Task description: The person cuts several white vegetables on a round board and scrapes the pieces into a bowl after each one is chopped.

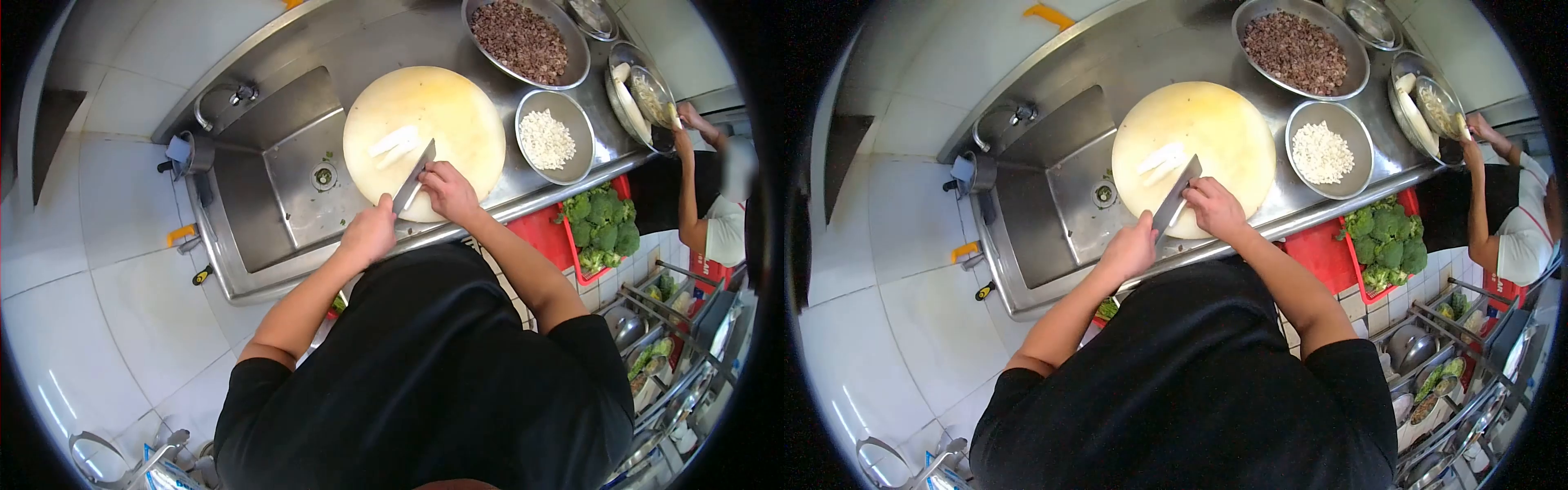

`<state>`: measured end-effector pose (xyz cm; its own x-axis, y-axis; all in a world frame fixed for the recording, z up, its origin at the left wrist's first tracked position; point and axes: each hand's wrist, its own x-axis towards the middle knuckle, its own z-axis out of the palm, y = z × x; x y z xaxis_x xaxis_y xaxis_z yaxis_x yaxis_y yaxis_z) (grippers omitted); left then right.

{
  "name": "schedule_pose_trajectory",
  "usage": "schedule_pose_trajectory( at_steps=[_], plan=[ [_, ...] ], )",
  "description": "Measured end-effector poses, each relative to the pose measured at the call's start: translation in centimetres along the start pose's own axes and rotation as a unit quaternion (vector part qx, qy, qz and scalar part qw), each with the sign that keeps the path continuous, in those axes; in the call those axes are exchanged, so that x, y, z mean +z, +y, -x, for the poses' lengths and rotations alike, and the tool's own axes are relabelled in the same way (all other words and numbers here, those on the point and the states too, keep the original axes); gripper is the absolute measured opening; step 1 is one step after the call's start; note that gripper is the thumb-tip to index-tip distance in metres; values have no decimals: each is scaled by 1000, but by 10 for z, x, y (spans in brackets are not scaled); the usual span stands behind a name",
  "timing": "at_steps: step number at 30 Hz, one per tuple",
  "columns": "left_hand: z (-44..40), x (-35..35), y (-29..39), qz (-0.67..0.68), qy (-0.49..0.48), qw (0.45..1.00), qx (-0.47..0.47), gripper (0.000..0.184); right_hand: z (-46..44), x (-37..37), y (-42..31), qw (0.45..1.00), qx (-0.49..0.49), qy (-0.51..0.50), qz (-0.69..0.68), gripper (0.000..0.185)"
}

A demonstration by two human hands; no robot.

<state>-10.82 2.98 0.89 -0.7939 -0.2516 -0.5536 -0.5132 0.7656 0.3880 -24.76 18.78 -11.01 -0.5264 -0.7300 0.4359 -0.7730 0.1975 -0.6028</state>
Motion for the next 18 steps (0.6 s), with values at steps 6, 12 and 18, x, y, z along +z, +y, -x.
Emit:
schedule_pose_trajectory(
  at_steps=[6, 12, 18],
  plan=[
    [1, -16, -2, -24, -29, 999, 0, 25, 0, 3, 1, 1000, -13, -26, 3, 25],
    [8, -14, 2, -31, -36, 999, -13, 25, 3, -2, -3, 999, -15, -1, 36, 23],
    [1, -13, 2, -38, -35, 999, -4, 26, 3, 1, 2, 998, -50, -27, 30, 25]
  ],
)
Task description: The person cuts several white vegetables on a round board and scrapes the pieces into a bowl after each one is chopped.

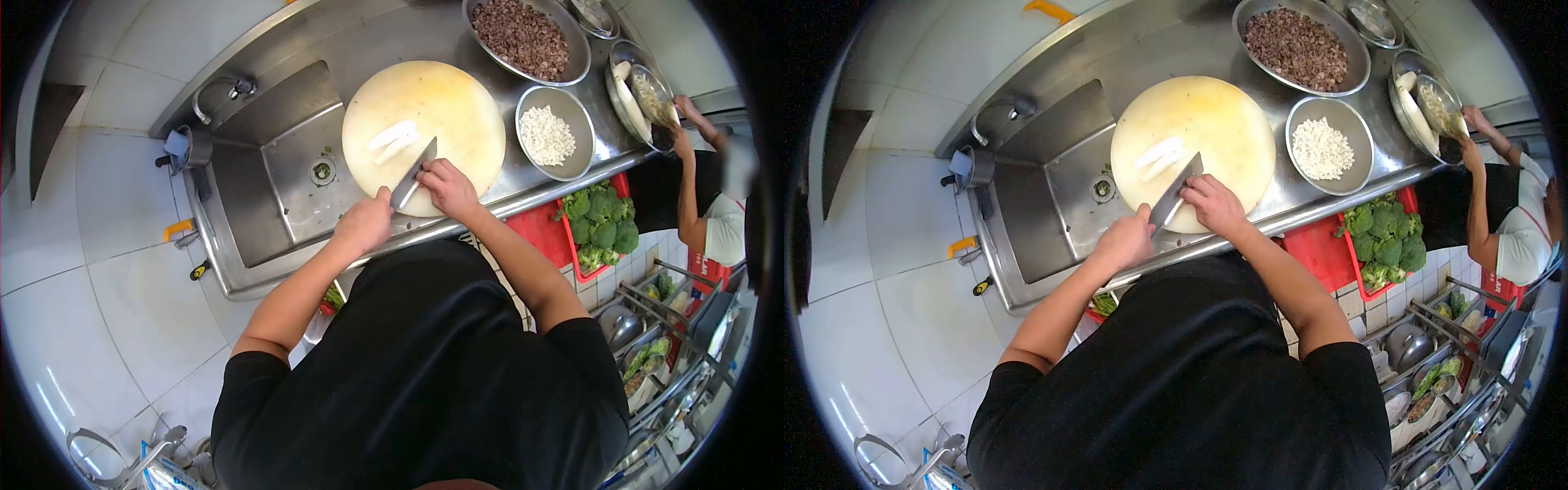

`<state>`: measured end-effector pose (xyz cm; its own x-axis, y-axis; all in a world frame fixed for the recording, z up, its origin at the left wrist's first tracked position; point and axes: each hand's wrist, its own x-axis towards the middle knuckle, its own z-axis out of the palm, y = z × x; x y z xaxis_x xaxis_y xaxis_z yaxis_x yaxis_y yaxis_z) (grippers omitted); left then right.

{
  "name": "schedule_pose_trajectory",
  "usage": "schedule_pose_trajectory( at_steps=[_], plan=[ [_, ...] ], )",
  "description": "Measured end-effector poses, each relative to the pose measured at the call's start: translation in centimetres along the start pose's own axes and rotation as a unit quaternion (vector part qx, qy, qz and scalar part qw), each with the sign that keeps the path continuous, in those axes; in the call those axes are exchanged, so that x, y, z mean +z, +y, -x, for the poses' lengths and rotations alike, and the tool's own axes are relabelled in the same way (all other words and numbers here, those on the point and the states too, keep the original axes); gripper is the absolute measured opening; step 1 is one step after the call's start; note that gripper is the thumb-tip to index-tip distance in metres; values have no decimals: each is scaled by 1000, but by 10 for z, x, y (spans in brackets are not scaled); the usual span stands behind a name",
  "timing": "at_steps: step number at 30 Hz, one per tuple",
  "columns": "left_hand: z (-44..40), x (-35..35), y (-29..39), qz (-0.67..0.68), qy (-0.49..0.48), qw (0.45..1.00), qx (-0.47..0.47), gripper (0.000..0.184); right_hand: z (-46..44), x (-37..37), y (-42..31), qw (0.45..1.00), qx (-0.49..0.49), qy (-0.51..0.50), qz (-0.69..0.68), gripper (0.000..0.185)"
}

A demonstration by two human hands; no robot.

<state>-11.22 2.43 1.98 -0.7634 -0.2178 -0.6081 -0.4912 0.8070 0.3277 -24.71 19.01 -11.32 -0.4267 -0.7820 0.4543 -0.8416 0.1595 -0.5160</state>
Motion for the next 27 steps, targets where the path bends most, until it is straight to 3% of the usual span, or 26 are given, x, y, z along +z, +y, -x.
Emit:
schedule_pose_trajectory(
  at_steps=[11, 27],
  plan=[
    [12, -5, -6, -14, -41, 999, -31, 24, 2, 3, 1, 999, 26, 9, -21, 24],
    [-7, 40, -18, 23, 36, 999, 3, 25, 3, 3, -4, 999, 34, 5, -15, 25]
  ],
)
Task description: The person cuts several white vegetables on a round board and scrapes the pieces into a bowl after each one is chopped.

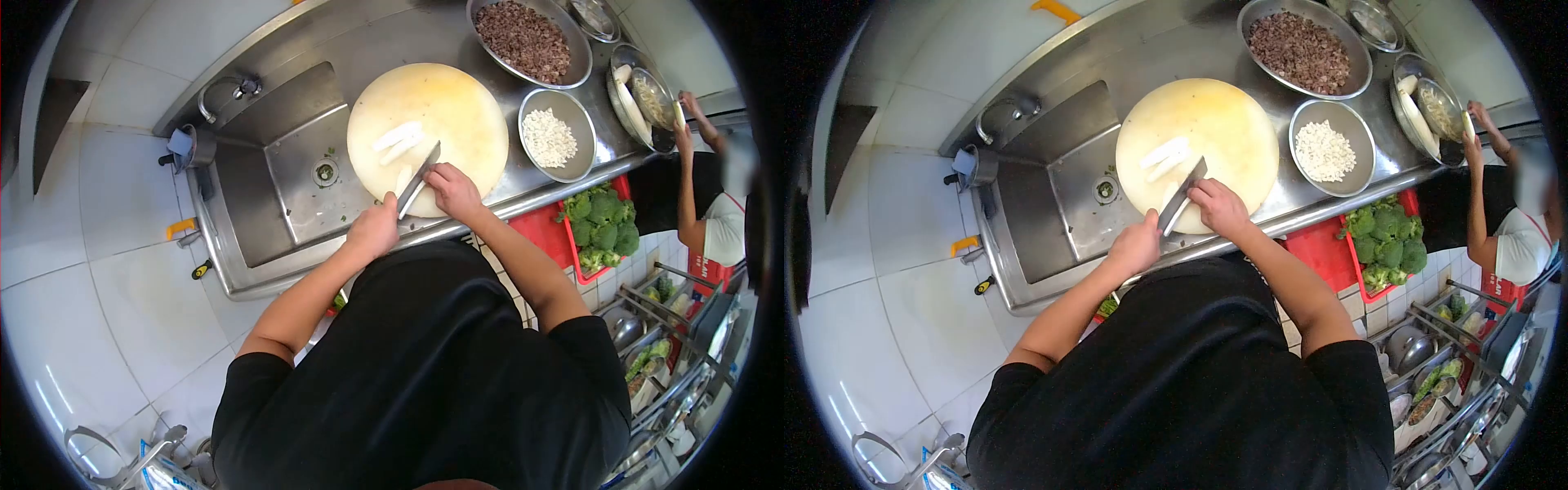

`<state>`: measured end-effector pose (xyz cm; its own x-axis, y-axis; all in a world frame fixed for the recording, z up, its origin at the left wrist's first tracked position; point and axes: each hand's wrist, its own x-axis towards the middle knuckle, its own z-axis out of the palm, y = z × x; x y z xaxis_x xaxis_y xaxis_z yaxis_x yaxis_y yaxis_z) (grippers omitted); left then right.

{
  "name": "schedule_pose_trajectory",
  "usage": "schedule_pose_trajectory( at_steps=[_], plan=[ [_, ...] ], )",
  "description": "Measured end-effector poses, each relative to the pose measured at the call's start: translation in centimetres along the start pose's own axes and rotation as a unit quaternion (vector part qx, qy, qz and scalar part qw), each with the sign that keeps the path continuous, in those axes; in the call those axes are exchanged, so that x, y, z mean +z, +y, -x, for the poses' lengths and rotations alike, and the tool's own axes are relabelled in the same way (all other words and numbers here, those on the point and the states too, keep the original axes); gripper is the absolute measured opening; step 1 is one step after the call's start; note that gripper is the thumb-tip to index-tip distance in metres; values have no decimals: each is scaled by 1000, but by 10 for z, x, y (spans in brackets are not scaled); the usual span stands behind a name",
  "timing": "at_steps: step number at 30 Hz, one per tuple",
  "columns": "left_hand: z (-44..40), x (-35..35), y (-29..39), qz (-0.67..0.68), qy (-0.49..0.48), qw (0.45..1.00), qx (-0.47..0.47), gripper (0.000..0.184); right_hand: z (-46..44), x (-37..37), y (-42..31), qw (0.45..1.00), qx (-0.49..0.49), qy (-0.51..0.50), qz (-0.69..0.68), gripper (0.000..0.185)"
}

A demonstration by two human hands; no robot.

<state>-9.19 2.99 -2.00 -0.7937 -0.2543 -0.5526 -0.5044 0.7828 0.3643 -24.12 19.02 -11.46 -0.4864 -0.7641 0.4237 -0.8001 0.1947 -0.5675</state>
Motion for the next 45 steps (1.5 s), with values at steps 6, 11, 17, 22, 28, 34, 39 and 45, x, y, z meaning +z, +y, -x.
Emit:
schedule_pose_trajectory(
  at_steps=[6, 11, 17, 22, 28, 34, 39, 45],
  plan=[
    [-6, 6, 5, 11, 18, 1000, -1, 25, -1, -5, 0, 999, 24, -16, -16, 20],
    [-30, -15, -9, 21, 41, 998, 33, 26, 11, -27, 7, 995, 12, -78, 56, 20],
    [-28, -13, -9, 32, 52, 998, 11, 27, 23, -28, -22, 999, -14, -39, 1, 22],
    [-20, -11, -1, 17, 69, 997, 28, 24, 14, -10, -7, 998, -2, -46, 53, 21],
    [1, -8, -5, -5, 50, 998, 32, 22, 12, -4, -9, 999, 28, -33, 29, 19],
    [31, -27, 5, -39, 26, 999, 23, 21, 12, 1, -17, 998, 35, -10, 51, 20],
    [13, -2, -1, -58, 11, 998, 6, 21, 16, 3, -16, 998, 36, 1, 44, 20],
    [-4, -18, 7, -65, 19, 997, 32, 25, 16, 5, -16, 997, 52, 42, 30, 15]
  ],
)
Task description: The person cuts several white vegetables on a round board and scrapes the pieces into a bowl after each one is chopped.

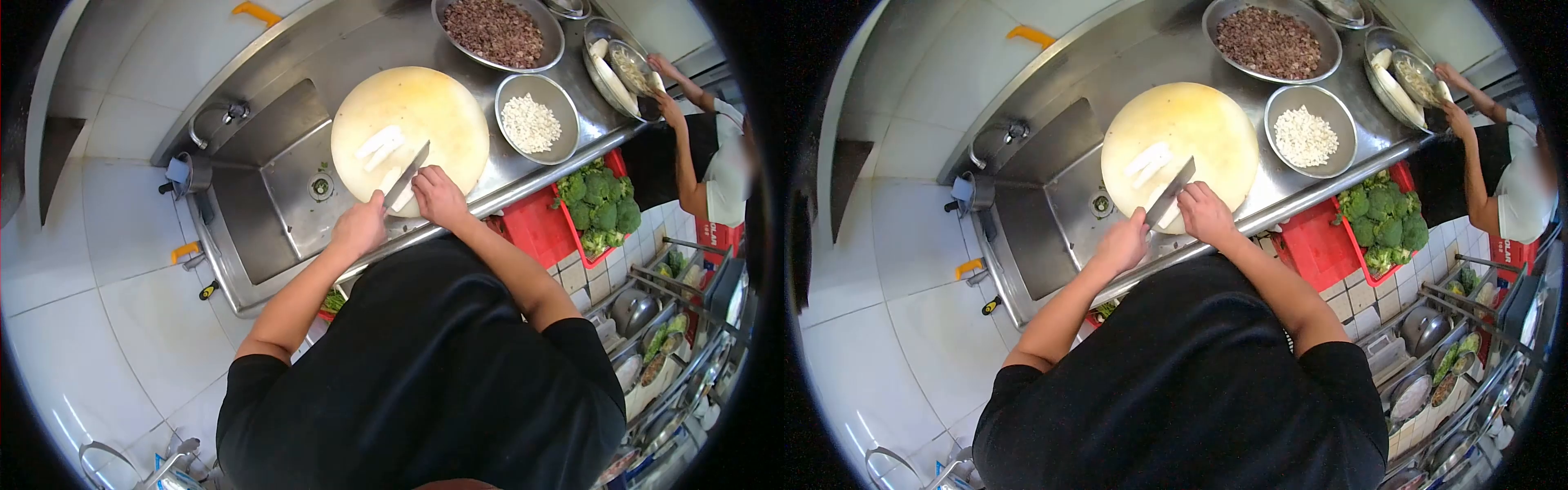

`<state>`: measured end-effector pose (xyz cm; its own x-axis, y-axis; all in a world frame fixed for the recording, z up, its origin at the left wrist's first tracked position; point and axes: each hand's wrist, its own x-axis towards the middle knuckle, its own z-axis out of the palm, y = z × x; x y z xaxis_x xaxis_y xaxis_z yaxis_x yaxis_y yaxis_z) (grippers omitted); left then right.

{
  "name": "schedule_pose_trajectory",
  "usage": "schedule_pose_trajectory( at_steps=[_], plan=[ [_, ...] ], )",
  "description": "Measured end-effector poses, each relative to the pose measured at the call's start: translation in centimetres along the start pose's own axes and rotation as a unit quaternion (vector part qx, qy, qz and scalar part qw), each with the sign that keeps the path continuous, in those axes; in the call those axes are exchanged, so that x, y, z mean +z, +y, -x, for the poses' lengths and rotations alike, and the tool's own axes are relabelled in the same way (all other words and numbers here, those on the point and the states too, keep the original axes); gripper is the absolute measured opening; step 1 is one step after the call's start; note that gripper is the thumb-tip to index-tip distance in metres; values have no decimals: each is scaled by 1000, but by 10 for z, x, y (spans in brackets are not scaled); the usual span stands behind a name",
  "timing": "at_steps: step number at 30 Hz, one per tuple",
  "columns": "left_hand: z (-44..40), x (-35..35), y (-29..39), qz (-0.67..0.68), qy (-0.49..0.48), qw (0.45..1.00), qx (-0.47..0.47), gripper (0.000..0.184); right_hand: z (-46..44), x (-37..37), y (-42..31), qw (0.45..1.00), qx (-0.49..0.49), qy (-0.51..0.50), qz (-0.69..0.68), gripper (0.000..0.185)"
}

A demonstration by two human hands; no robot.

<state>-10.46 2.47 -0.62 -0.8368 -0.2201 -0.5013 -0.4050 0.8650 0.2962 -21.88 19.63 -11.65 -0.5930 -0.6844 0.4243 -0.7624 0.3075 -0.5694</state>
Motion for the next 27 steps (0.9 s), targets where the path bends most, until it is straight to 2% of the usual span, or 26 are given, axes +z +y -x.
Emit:
schedule_pose_trajectory(
  at_steps=[3, 6, 12, 15, 21, 27],
  plan=[
    [19, -3, -8, -6, -16, 1000, 9, 25, 0, -1, -1, 1000, 6, 3, -6, 12],
    [8, 18, 2, 14, -6, 999, -38, 26, 4, -3, -2, 1000, 17, -5, -5, 10],
    [4, 6, -7, 11, 18, 999, 38, 27, 7, 1, 5, 1000, 26, 10, -11, 12],
    [16, 19, -10, -1, 0, 1000, -3, 25, 8, 0, 6, 999, 38, 13, -11, 13],
    [2, 0, 1, 1, -4, 1000, 25, 25, 10, -1, 1, 999, 46, 14, -1, 10],
    [4, 20, 6, 35, -4, 999, -8, 25, 13, 4, 9, 999, 25, 23, 8, 9]
  ],
)
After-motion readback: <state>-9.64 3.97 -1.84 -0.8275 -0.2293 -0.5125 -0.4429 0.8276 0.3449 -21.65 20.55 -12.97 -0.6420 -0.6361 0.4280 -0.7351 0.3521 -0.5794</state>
